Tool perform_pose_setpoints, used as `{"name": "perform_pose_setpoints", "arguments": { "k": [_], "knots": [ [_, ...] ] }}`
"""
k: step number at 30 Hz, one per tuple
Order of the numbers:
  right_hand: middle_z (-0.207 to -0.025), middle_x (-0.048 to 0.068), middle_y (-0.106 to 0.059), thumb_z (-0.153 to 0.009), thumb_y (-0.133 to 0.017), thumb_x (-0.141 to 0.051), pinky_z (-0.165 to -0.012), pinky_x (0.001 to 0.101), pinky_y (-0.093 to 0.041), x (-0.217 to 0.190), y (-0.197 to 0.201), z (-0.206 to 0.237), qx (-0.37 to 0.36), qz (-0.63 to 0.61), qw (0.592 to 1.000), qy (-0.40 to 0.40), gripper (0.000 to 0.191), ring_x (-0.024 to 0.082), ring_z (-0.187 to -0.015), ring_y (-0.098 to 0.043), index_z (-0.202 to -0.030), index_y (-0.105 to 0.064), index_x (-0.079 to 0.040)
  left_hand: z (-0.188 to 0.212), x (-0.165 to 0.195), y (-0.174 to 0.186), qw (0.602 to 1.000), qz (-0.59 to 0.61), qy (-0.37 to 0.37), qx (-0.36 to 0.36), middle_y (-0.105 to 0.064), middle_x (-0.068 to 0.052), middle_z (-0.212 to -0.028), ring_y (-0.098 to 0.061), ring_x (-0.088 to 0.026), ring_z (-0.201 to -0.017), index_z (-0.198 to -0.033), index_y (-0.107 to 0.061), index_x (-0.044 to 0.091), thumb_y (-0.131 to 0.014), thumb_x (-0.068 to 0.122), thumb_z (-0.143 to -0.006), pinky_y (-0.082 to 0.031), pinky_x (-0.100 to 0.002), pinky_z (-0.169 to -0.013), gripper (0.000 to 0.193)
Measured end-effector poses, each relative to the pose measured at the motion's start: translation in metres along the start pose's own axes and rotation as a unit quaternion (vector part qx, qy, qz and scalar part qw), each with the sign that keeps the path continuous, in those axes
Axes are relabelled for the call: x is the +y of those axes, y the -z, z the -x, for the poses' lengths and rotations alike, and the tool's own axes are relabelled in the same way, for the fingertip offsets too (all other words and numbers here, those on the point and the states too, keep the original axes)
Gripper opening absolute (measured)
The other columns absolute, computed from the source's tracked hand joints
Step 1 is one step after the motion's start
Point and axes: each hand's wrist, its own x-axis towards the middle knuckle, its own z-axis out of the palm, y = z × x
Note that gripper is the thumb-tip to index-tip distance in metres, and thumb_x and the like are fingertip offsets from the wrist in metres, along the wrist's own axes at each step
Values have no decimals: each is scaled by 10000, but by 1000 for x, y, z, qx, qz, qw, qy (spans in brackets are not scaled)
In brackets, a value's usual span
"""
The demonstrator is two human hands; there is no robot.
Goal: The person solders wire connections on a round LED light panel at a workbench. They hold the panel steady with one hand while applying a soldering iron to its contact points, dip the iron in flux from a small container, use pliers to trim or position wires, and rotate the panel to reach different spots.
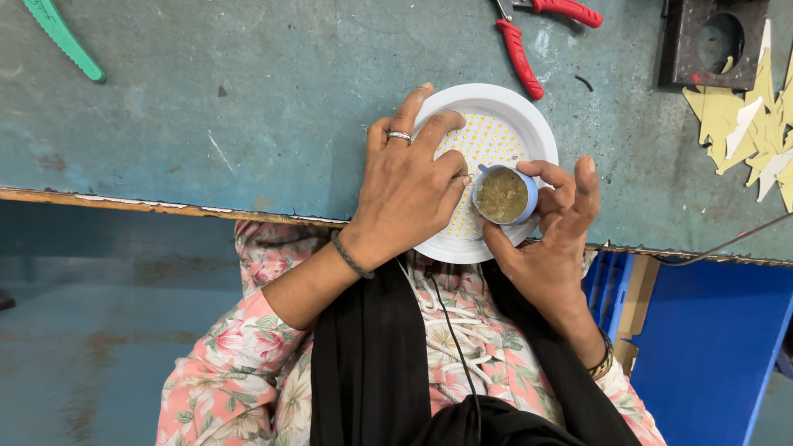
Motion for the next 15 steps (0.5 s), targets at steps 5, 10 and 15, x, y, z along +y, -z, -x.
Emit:
{"name": "perform_pose_setpoints", "arguments": {
  "k": [5,10,15],
  "knots": [
    [-1455,181,-459,-865,-784,154,-951,333,-594,-1,0,2,-4,-2,1000,-7,1200,241,-1141,-666,-1655,16,-266,0,0,-2,1000,-3,1,3,-579,-97,-1400,-363,-389,-1467,-908,-750,109,-753,199,-893,-347,-556,-1041,92],
    [-1459,180,-450,-860,-774,165,-966,339,-594,1,-2,1,-8,-13,1000,1,1197,247,-1152,-661,-1660,4,-270,1,-1,-2,1000,-9,-4,2,-580,-96,-1402,-362,-384,-1472,-913,-751,113,-752,190,-892,-346,-546,-1044,80],
    [-1455,179,-447,-854,-783,161,-956,334,-596,1,-2,1,-6,-11,1000,4,1202,243,-1143,-662,-1655,4,-269,0,0,-2,1000,-5,-2,1,-579,-99,-1400,-358,-386,-1472,-907,-750,115,-754,198,-886,-342,-547,-1046,86]
  ]
}}
